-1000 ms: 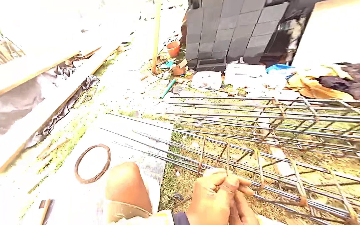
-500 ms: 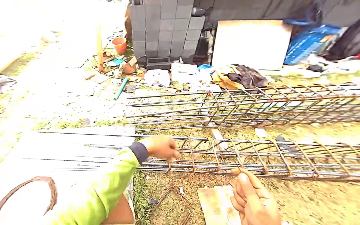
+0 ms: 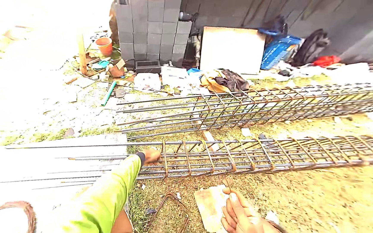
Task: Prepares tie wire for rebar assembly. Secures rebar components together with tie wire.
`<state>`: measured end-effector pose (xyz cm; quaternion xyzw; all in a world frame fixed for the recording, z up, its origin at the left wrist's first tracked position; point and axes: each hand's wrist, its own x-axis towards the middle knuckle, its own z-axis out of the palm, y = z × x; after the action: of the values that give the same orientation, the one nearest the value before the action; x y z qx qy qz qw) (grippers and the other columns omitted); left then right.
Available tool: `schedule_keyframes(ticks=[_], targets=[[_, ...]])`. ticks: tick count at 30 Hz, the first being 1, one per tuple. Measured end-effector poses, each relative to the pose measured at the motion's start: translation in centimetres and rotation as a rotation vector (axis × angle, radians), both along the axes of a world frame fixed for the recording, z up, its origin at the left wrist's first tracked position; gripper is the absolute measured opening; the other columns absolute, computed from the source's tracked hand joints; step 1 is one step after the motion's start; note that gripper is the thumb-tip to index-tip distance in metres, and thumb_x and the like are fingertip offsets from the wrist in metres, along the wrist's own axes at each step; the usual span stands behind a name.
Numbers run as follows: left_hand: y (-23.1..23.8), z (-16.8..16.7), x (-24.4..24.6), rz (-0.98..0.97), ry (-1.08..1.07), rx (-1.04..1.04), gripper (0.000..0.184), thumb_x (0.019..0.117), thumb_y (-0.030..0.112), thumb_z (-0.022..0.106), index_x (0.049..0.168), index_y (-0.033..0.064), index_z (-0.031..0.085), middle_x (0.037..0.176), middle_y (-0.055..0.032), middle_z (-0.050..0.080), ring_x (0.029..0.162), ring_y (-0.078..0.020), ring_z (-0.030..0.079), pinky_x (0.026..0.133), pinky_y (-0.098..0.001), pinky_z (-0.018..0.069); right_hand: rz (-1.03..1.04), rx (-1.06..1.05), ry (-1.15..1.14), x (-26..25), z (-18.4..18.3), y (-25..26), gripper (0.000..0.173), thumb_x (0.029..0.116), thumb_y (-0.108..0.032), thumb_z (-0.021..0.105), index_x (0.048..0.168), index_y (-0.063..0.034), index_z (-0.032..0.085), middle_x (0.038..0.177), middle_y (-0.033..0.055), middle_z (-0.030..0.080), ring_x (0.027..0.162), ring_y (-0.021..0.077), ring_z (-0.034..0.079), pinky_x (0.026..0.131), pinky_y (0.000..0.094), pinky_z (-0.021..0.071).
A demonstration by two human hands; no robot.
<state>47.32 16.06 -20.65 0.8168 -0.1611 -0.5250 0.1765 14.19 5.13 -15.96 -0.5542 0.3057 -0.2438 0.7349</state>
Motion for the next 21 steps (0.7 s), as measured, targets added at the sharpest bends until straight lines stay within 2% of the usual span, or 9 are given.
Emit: schedule_keyframes(ticks=[1,3,8,9,12,14,17,21], targets=[[-0.2,0.6,0.3,0.045,-0.035,-0.017,0.047,0.1100,0.038,0.034,0.111,0.0078,0.070,0.090,-0.0048,0.067,0.072,-0.0123,0.056,0.070,-0.0332,0.0458,-0.004,-0.001,0.012,0.0,-0.1,0.3,0.032,0.1117,-0.019,0.032,0.124,-0.0094,0.060,0.059,-0.0098,0.036,0.042,0.0035,0.033,0.039,0.0216,0.0340],[-0.6,1.9,0.9,0.077,-0.071,-0.016,0.050,0.1095,0.043,0.034,0.107,0.0084,0.070,0.087,-0.0043,0.067,0.069,-0.0118,0.056,0.067,-0.0324,0.0453,0.006,-0.002,0.032,0.3,-0.2,0.8,0.032,0.1113,-0.018,0.033,0.125,-0.0069,0.060,0.060,-0.0091,0.037,0.043,0.0038,0.033,0.039,0.0219,0.0332],[-0.2,2.6,0.2,-0.062,-0.063,0.007,0.049,0.1069,0.052,0.042,0.113,0.0092,0.067,0.084,-0.0035,0.061,0.066,-0.0121,0.051,0.065,-0.0324,0.0437,0.052,0.079,0.110,2.9,-0.6,2.7,0.033,0.1112,-0.020,0.037,0.127,-0.0052,0.062,0.060,-0.0068,0.036,0.043,0.0051,0.032,0.038,0.0229,0.0311],[-0.1,2.6,0.3,-0.061,-0.050,0.001,0.047,0.1067,0.051,0.043,0.113,0.0106,0.066,0.081,-0.0019,0.060,0.063,-0.0103,0.049,0.062,-0.0298,0.0425,0.061,0.119,0.119,3.8,-0.7,3.3,0.034,0.1111,-0.020,0.037,0.128,-0.0051,0.062,0.060,-0.0069,0.034,0.042,0.0050,0.030,0.038,0.0229,0.0297],[-0.1,2.6,0.8,-0.007,-0.004,-0.017,0.042,0.1080,0.044,0.039,0.113,0.0155,0.069,0.079,0.0012,0.065,0.055,-0.0070,0.047,0.054,-0.0251,0.0380,0.074,0.386,0.166,7.3,-1.4,5.6,0.034,0.1122,-0.024,0.037,0.128,-0.0059,0.061,0.058,-0.0078,0.029,0.041,0.0043,0.026,0.037,0.0218,0.0256],[0.0,2.4,1.3,0.049,0.046,-0.041,0.044,0.1091,0.042,0.035,0.116,0.0163,0.070,0.087,0.0006,0.072,0.058,-0.0076,0.055,0.055,-0.0253,0.0415,0.052,0.621,0.206,9.7,-2.2,7.4,0.031,0.1129,-0.026,0.035,0.125,-0.0080,0.058,0.057,-0.0083,0.028,0.040,0.0036,0.026,0.036,0.0202,0.0249],[0.3,2.4,1.7,0.136,0.067,-0.044,0.040,0.1083,0.036,0.038,0.116,0.0127,0.069,0.092,-0.0028,0.073,0.064,-0.0112,0.062,0.059,-0.0277,0.0476,-0.034,0.908,0.250,12.8,-2.8,9.5,0.025,0.1126,-0.026,0.034,0.115,-0.0098,0.052,0.055,-0.0079,0.029,0.037,0.0029,0.027,0.034,0.0177,0.0270],[-0.1,2.1,2.3,0.156,0.072,-0.015,0.032,0.1063,0.031,0.045,0.117,0.0100,0.067,0.093,-0.0053,0.073,0.064,-0.0127,0.064,0.060,-0.0288,0.0519,-0.207,1.038,0.223,15.6,-2.2,11.2,0.022,0.1121,-0.024,0.032,0.108,-0.0093,0.048,0.054,-0.0070,0.030,0.035,0.0029,0.027,0.032,0.0172,0.0274]])
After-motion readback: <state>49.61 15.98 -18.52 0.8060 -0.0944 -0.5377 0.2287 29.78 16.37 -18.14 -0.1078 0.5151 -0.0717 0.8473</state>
